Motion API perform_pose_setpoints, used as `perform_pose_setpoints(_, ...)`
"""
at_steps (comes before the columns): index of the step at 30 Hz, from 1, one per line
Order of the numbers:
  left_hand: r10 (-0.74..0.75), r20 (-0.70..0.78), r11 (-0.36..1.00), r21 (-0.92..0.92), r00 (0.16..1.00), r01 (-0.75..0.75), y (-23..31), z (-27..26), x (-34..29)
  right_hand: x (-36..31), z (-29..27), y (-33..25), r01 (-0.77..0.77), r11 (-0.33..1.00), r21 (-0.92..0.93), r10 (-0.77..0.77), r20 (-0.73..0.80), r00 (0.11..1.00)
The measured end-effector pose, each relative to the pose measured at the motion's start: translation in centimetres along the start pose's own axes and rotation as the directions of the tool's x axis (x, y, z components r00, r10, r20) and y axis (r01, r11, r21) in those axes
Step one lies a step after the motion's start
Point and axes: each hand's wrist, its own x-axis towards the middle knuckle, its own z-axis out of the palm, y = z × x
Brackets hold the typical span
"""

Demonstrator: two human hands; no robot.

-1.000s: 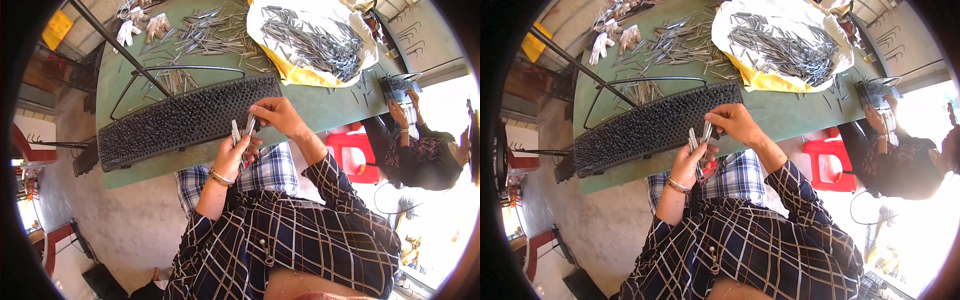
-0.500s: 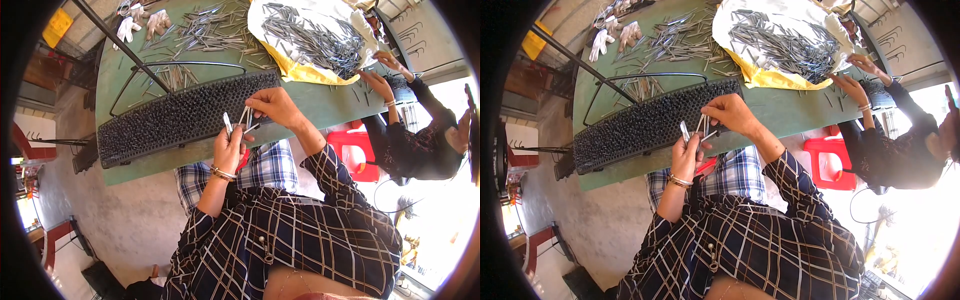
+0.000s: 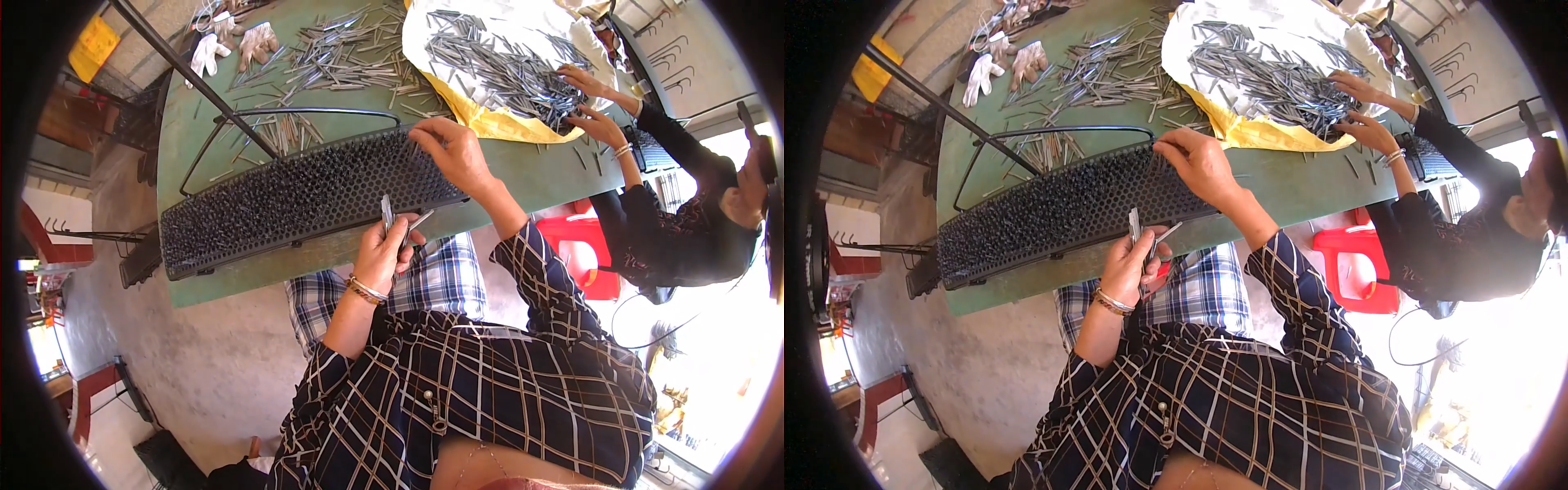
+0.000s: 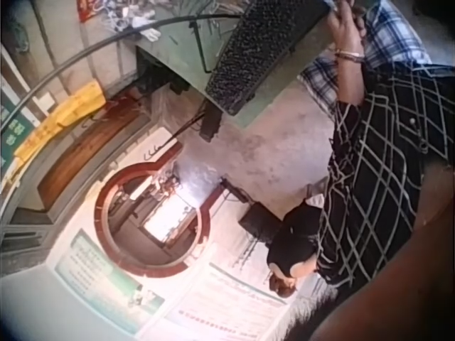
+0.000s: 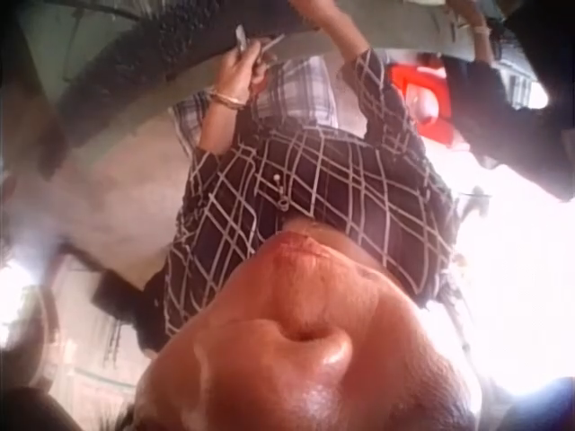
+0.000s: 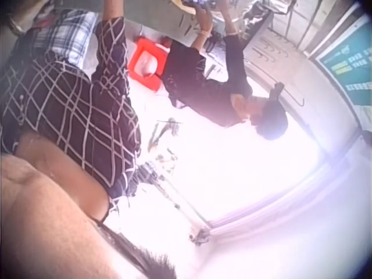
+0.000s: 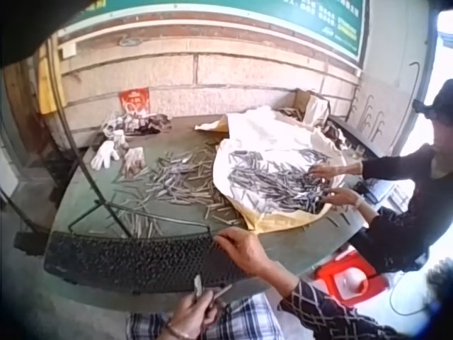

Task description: Manually inserting small metal pins into a perforated metal sheet on a workbench.

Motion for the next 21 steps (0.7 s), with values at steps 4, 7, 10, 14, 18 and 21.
perform_pose_setpoints(4, -0.006, -0.002, 1.0, -0.013, 1.0, 0.006, 0.0, -0.2, -0.1, 0.4, 0.4, 0.3, 0.19, 0.975, -0.113, -0.187, 0.042, 0.982)
perform_pose_setpoints(7, -0.001, -0.006, 1.0, -0.012, 1.0, 0.001, -0.1, -0.4, -0.1, 0.5, 0.5, -0.2, 0.218, 0.966, -0.14, -0.21, 0.071, 0.975)
perform_pose_setpoints(10, -0.003, -0.016, 1.0, 0.009, 1.0, 0.003, 0.1, -0.2, -0.1, 0.5, 0.9, -0.1, 0.237, 0.96, -0.149, -0.227, 0.084, 0.97)
perform_pose_setpoints(14, -0.006, -0.018, 1.0, -0.002, 1.0, 0.006, 0.1, -0.2, -0.2, 0.5, 1.2, 0.3, 0.279, 0.94, -0.196, -0.272, 0.066, 0.96)
perform_pose_setpoints(18, -0.008, -0.009, 1.0, -0.018, 1.0, 0.008, 0.0, -0.3, -0.1, 0.5, 1.1, 0.3, 0.292, 0.93, -0.223, -0.287, 0.053, 0.956)
perform_pose_setpoints(21, -0.011, -0.009, 1.0, -0.029, 1.0, 0.011, 0.0, -0.5, -0.1, 0.4, 1.5, 0.6, 0.26, 0.954, -0.151, -0.257, 0.038, 0.966)
